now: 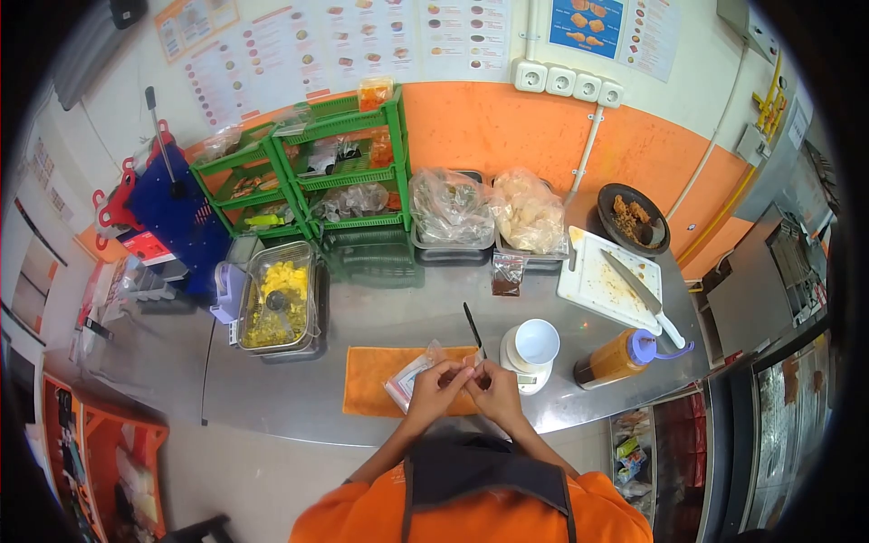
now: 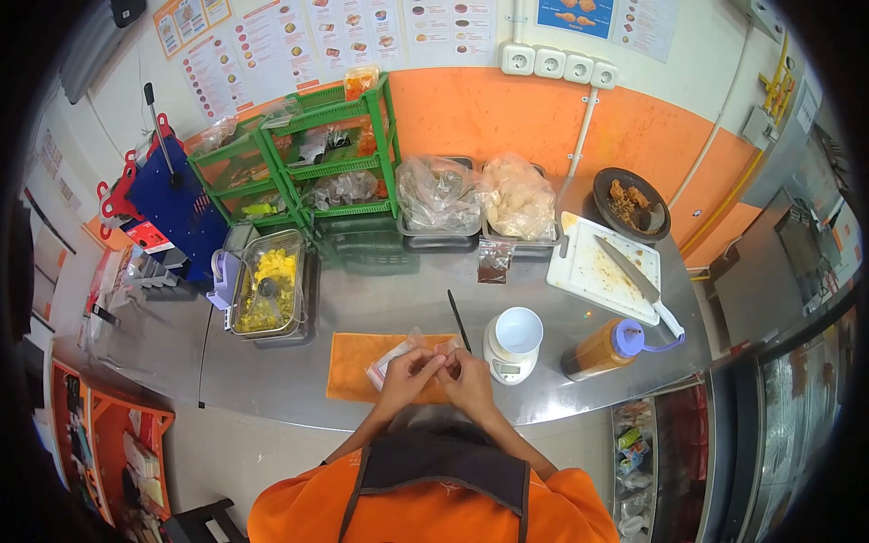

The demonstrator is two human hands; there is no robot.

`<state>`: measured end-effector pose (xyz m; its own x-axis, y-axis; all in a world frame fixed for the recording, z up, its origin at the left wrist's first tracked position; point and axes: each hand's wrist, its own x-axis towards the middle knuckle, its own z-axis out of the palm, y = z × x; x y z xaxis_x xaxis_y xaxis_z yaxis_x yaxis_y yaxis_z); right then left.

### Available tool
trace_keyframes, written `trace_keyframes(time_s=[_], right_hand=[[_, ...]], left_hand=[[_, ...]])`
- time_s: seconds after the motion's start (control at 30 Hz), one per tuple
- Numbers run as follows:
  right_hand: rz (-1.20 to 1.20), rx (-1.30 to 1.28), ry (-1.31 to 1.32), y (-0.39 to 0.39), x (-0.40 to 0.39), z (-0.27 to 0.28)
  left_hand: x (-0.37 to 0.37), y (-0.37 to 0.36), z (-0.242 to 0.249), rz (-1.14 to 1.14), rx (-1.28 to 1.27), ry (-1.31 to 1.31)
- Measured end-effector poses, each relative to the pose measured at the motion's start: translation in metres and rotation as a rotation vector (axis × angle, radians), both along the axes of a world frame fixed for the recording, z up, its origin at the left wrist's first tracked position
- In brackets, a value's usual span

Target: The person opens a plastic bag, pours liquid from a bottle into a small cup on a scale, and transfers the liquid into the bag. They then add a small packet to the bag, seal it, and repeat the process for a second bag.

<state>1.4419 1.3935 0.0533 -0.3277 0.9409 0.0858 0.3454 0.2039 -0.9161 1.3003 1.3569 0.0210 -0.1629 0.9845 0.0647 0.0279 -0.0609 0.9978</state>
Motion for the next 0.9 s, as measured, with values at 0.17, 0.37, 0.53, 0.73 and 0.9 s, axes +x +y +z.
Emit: trace_keyframes(time_s=[0.17, 0.37, 0.53, 0.73, 0.9], right_hand=[[0.117, -0.274, 0.177, -0.004, 0.010, -0.002], [0.186, -0.467, 0.432, -0.001, 0.020, -0.022], [0.123, 0.112, -0.113, -0.009, 0.015, -0.024], [-0.035, 0.424, -0.269, -0.009, 0.012, -0.025], [-0.024, 0.574, -0.174, -0.002, 0.007, -0.008]], left_hand=[[-0.019, -0.001, -0.001, -0.216, -0.173, -0.174], [-0.021, -0.004, -0.005, -0.277, -0.152, -0.322], [-0.011, -0.011, -0.006, -0.220, -0.175, 0.151], [0.000, -0.007, 0.021, 0.144, -0.055, 0.490], [0.011, 0.004, 0.031, 0.174, -0.007, 0.263]])
